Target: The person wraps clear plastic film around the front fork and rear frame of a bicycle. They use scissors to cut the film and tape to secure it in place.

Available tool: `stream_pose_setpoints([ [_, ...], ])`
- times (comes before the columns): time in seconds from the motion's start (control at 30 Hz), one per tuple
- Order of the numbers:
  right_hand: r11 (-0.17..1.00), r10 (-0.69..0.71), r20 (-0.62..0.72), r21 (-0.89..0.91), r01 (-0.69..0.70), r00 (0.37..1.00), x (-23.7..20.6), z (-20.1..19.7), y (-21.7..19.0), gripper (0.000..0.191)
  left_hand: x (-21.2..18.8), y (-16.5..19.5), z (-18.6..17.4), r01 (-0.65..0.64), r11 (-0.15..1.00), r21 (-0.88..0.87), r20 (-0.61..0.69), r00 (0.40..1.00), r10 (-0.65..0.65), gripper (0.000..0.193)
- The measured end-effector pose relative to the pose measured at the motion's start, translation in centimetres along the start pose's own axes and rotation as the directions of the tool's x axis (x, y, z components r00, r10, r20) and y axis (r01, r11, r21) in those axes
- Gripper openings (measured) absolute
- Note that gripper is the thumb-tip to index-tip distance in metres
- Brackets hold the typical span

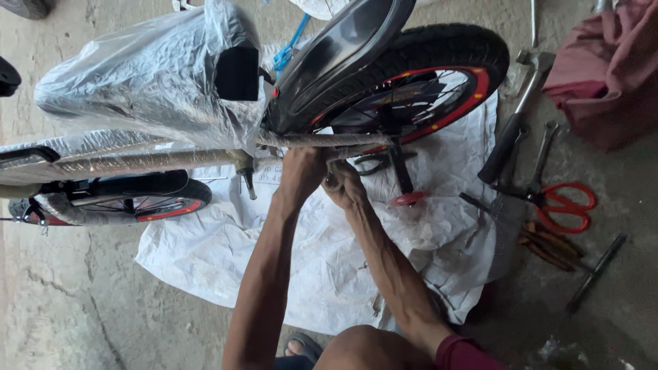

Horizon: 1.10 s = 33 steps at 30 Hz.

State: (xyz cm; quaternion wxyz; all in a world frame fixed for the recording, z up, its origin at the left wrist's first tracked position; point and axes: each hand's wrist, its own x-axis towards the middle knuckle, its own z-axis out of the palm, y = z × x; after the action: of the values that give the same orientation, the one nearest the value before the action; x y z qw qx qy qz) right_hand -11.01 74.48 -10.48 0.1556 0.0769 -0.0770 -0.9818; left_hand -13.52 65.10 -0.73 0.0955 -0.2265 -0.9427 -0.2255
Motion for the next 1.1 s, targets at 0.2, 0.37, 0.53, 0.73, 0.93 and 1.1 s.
stream_pose_setpoints([
  [0.2, 0.973, -0.040, -0.081, -0.228, 0.020, 0.996, -0.8, 2.3, 0.0, 0.032, 1.8, 0.5, 1.3, -0.013, 0.946, 0.325, 0.226, 0.972, -0.064, 0.013],
  [0.37, 0.855, -0.100, -0.453, -0.494, -0.157, 0.886, -1.9, 3.9, 0.5, 0.033, -0.1, 0.9, 1.0, -0.271, 0.888, 0.372, -0.012, 0.955, 0.296, 0.031],
  [0.53, 0.884, -0.162, -0.148, -0.462, 0.077, 0.976, -2.4, 3.0, 0.6, 0.027, -0.3, 0.2, 0.9, -0.086, 0.932, 0.351, 0.161, 0.986, 0.030, 0.044],
  [0.73, 0.962, -0.087, -0.228, -0.270, 0.023, 0.970, -1.0, 1.5, 0.2, 0.025, -1.2, -0.2, 1.9, -0.348, 0.755, 0.556, 0.137, 0.934, 0.329, 0.044],
  [0.93, 0.308, -0.640, 0.045, -0.899, 0.310, 0.767, -6.2, 0.9, 0.3, 0.014, -3.0, -0.3, 2.8, -0.372, 0.734, 0.568, -0.037, 0.879, 0.475, 0.050],
  [1.1, -0.763, -0.097, 0.854, -0.393, 0.513, 0.510, -8.4, 8.5, -3.0, 0.020, -4.6, -1.3, 5.8, -0.449, 0.683, 0.576, -0.031, 0.823, 0.567, 0.047],
])
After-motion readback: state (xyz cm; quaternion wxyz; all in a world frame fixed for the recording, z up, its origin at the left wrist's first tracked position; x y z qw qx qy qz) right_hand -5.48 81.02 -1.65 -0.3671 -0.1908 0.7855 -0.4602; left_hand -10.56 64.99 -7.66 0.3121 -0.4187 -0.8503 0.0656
